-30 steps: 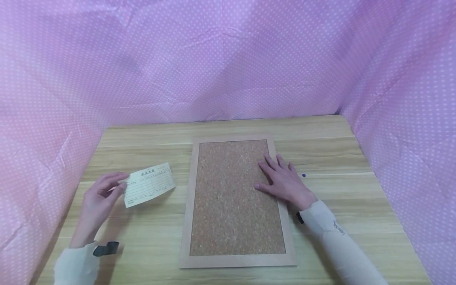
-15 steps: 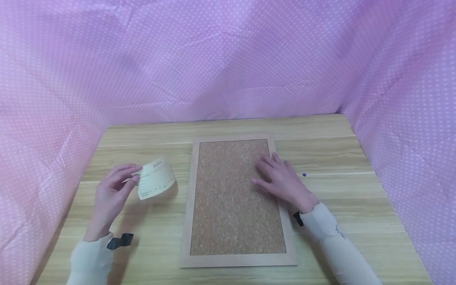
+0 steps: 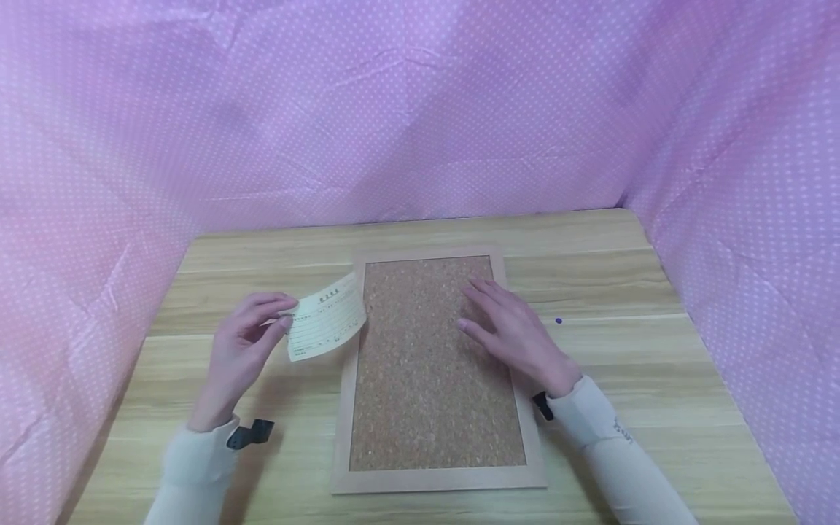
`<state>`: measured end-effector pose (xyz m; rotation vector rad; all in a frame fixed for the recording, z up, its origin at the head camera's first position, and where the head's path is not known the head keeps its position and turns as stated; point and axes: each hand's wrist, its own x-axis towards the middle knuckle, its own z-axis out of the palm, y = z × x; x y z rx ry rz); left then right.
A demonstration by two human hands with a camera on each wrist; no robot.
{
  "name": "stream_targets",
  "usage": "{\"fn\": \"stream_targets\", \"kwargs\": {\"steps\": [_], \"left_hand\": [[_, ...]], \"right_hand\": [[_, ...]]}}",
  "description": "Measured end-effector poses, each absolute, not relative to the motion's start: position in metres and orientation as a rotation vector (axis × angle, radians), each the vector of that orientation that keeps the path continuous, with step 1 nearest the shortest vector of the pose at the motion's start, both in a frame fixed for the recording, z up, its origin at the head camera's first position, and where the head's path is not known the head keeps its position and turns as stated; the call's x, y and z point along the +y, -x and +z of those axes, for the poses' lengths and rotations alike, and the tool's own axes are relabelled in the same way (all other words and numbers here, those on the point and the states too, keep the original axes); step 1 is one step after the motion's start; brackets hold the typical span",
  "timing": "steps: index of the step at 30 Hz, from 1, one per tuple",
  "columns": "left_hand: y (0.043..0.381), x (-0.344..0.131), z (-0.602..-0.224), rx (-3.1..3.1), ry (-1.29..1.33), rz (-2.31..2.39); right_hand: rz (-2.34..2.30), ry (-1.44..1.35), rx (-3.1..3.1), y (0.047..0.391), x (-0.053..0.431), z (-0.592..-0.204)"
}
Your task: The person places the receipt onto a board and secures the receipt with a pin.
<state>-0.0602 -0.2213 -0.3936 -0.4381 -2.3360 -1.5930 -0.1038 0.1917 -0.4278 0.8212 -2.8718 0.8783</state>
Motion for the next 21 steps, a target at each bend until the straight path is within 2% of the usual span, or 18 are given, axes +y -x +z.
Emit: {"fn": "stream_targets", "kwargs": {"steps": [21], "left_hand": [[0.075,-0.167,-0.386,-2.287,0.685,-1.689]], "right_hand": [[1.261,-0.822,-2.742,0.103,0.172,-0.411]]}}
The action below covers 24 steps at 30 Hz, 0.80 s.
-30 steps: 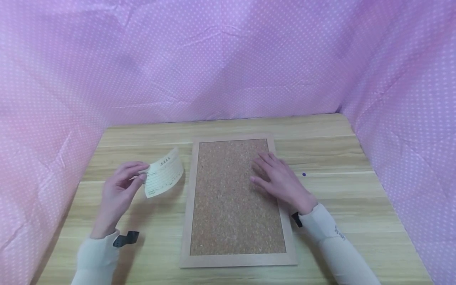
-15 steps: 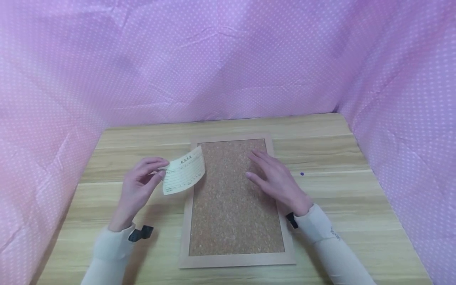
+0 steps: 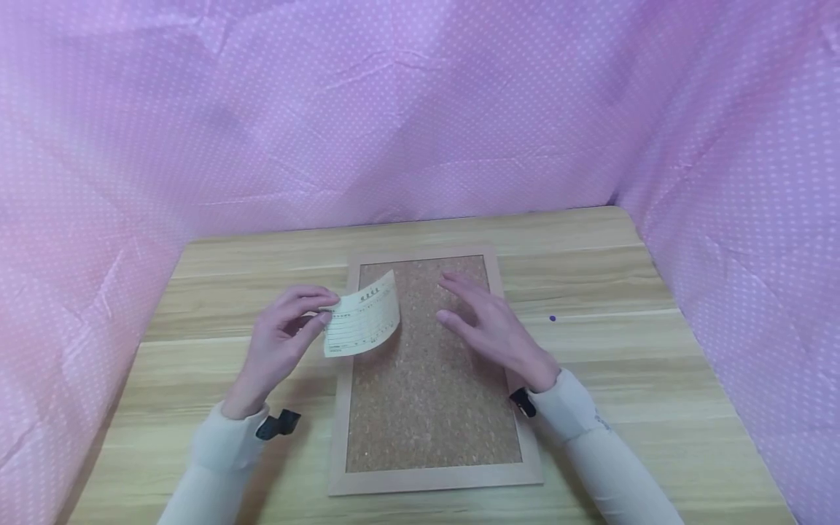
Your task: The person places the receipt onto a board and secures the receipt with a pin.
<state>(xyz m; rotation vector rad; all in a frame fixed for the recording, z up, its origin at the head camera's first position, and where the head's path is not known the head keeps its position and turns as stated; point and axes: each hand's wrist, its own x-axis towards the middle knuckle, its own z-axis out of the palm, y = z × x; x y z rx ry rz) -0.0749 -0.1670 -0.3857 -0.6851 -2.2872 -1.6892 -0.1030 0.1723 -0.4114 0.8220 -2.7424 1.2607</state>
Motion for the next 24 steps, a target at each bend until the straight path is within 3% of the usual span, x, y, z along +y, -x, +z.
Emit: {"fn": "stream_targets", "kwargs": {"steps": [24], "left_hand": [[0.077,-0.141,-0.382,-2.315,0.791,-1.621]], "right_hand": [[1.697,-0.726,-2.725,0.112,0.155,-0.421]]}}
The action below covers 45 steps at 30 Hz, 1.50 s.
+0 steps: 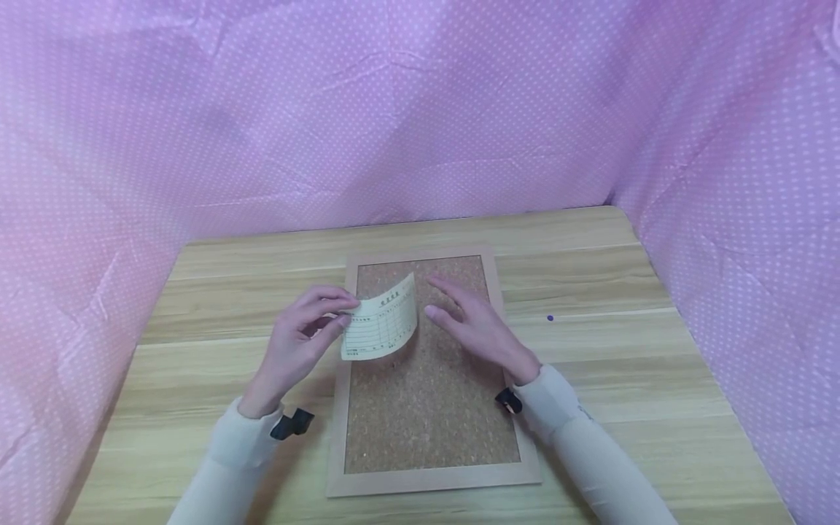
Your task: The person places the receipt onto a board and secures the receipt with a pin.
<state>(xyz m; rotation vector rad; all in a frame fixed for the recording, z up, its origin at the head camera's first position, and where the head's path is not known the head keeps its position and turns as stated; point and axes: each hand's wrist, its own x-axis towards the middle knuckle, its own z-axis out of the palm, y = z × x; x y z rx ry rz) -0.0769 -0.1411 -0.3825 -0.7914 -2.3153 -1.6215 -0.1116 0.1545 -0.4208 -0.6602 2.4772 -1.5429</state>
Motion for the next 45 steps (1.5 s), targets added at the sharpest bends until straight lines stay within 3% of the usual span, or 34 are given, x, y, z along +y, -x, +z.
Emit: {"fn": "stream_targets", "kwargs": {"steps": [9,28,45], "left_hand": [[0.075,-0.138,-0.381,-2.313,0.791,-1.632],[0.082,-0.142,-0.405,-2.347,0.538,-1.594],[0.089,-0.134,-0.424,-2.481,0.530,-1.618]], "right_hand": [[-1.647,0.606,2.348,0.114,0.144,-0.421],[-1.833,0.498,2.310,0.109,0.162,-0.424],[-1.560,0.470,2.486,0.108,0.174,-0.425]]}}
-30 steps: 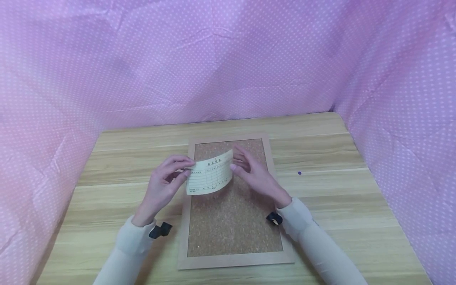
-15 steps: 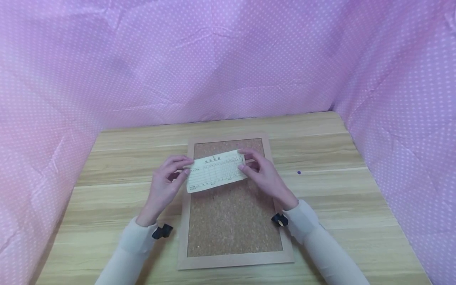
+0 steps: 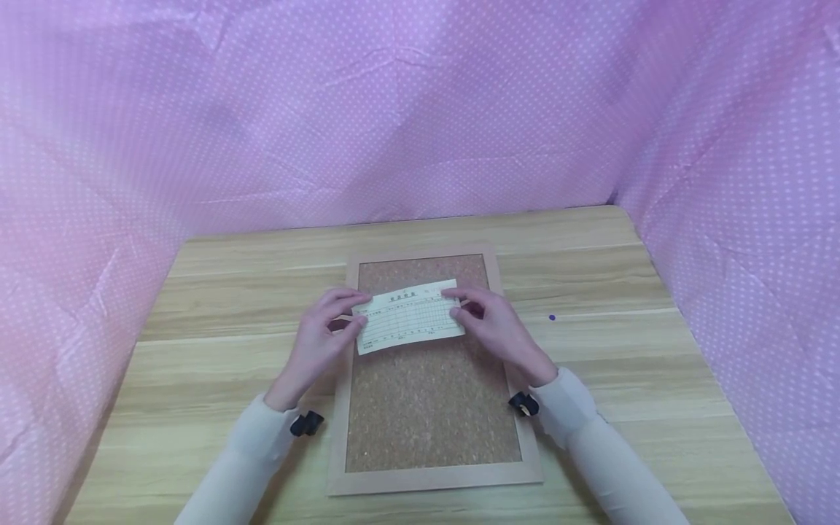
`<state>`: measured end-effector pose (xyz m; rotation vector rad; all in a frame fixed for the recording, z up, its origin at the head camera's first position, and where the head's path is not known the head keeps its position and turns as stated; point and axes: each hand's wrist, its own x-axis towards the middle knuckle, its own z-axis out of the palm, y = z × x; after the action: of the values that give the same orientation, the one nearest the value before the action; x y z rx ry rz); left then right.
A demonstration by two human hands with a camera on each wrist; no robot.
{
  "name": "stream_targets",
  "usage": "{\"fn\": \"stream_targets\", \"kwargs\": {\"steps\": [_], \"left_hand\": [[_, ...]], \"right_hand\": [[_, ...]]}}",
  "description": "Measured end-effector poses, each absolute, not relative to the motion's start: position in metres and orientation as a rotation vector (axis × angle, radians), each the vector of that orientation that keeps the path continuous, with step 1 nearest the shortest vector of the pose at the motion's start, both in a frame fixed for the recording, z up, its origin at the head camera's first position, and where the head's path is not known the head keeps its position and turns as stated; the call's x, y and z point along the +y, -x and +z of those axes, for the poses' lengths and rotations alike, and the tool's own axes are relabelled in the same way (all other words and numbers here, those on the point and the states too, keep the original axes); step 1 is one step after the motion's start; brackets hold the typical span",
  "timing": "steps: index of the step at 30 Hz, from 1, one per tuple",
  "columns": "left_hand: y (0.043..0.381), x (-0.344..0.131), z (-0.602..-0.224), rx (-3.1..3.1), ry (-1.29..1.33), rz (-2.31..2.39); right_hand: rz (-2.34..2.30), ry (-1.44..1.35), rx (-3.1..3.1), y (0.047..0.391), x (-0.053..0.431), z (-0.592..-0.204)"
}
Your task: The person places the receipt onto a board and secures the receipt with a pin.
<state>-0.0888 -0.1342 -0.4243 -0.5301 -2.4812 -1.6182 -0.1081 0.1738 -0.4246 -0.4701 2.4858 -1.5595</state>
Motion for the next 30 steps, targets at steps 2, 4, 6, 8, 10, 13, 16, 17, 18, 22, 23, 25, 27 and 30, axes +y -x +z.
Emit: {"fn": "stream_targets", "kwargs": {"steps": [2,4,6,8,10,13,16,17,18,22,23,25,27,30], "left_hand": [[0.091,-0.132,-0.426,-2.517,0.538,-1.588],[0.093,-0.131,-0.428,-2.565,0.537,-1.546],[0.096,-0.130,-0.430,-2.614,0.534,-1.508],[0.097,-0.129,-0.432,-2.655,0.529,-1.483],[0.099,-0.128,-0.434,-2.684,0.527,-1.469],[0.102,-0.127,-0.436,-2.720,0.532,-1.455],[0.104,-0.126,-0.438,-2.752,0.540,-1.426],[0.105,-0.126,-0.440,-2.760,0.545,-1.418],[0.106,-0.126,-0.441,-2.770,0.546,-1.406],[0.109,-0.126,-0.446,-2.784,0.579,-1.388],[0.110,-0.126,-0.446,-2.784,0.591,-1.383],[0.111,-0.126,-0.448,-2.794,0.607,-1.363],[0.113,-0.125,-0.450,-2.810,0.610,-1.335],[0.115,-0.125,-0.452,-2.844,0.607,-1.290]], "right_hand": [[-1.523,0.474,2.507,0.109,0.175,-0.425],[-1.482,0.489,2.531,0.110,0.175,-0.426],[-1.443,0.504,2.554,0.111,0.175,-0.427],[-1.411,0.521,2.570,0.111,0.176,-0.427],[-1.388,0.529,2.574,0.112,0.176,-0.428],[-1.360,0.528,2.566,0.113,0.177,-0.430],[-1.339,0.524,2.555,0.114,0.178,-0.432],[-1.330,0.527,2.555,0.115,0.178,-0.433],[-1.321,0.530,2.554,0.116,0.179,-0.434],[-1.292,0.532,2.558,0.118,0.180,-0.437],[-1.285,0.523,2.558,0.118,0.180,-0.438],[-1.271,0.515,2.561,0.118,0.180,-0.439],[-1.261,0.510,2.559,0.118,0.180,-0.439],[-1.243,0.519,2.558,0.119,0.180,-0.439]]}}
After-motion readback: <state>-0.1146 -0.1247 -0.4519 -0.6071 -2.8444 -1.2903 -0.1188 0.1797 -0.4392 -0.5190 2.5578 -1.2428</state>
